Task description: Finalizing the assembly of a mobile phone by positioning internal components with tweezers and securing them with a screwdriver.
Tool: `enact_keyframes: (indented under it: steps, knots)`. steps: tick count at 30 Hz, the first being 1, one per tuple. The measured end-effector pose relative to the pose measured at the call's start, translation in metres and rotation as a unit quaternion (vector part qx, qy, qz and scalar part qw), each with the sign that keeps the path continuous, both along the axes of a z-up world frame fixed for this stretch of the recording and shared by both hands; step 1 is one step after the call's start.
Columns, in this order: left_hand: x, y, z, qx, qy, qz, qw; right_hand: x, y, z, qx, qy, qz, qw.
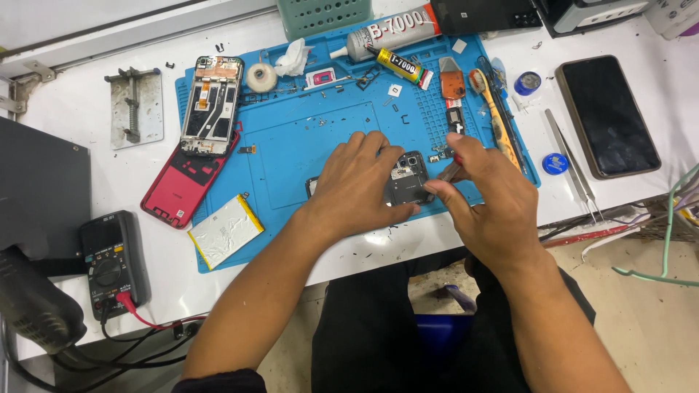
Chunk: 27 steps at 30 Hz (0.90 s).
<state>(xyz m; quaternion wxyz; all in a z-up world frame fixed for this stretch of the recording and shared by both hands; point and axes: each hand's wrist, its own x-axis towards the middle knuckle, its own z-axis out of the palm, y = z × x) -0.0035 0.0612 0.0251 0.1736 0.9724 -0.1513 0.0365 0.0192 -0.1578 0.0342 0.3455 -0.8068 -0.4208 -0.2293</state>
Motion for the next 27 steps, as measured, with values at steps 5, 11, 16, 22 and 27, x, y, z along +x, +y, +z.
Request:
enact_keyframes:
  steps: [5, 11, 16, 22, 27]
  knots:
    - [0.0, 0.0, 0.0, 0.011, -0.017, -0.004, 1.0, 0.003, -0.005, -0.012, 0.04, -0.065, 0.002, 0.997]
    - [0.002, 0.001, 0.0, 0.002, 0.006, -0.018, 1.0, -0.002, -0.004, -0.007, 0.09, 0.013, 0.023, 0.996]
    - [-0.003, 0.0, 0.026, -0.082, 0.004, -0.024, 0.996, 0.003, 0.008, 0.0, 0.16, 0.098, 0.085, 0.979]
    - [-0.003, 0.0, 0.02, -0.09, -0.006, -0.029, 0.995, 0.007, 0.002, 0.004, 0.178, 0.158, 0.108, 0.965]
    - [-0.003, 0.0, 0.019, -0.099, -0.013, -0.027, 0.995, 0.005, 0.004, 0.001, 0.182, 0.165, 0.133, 0.96]
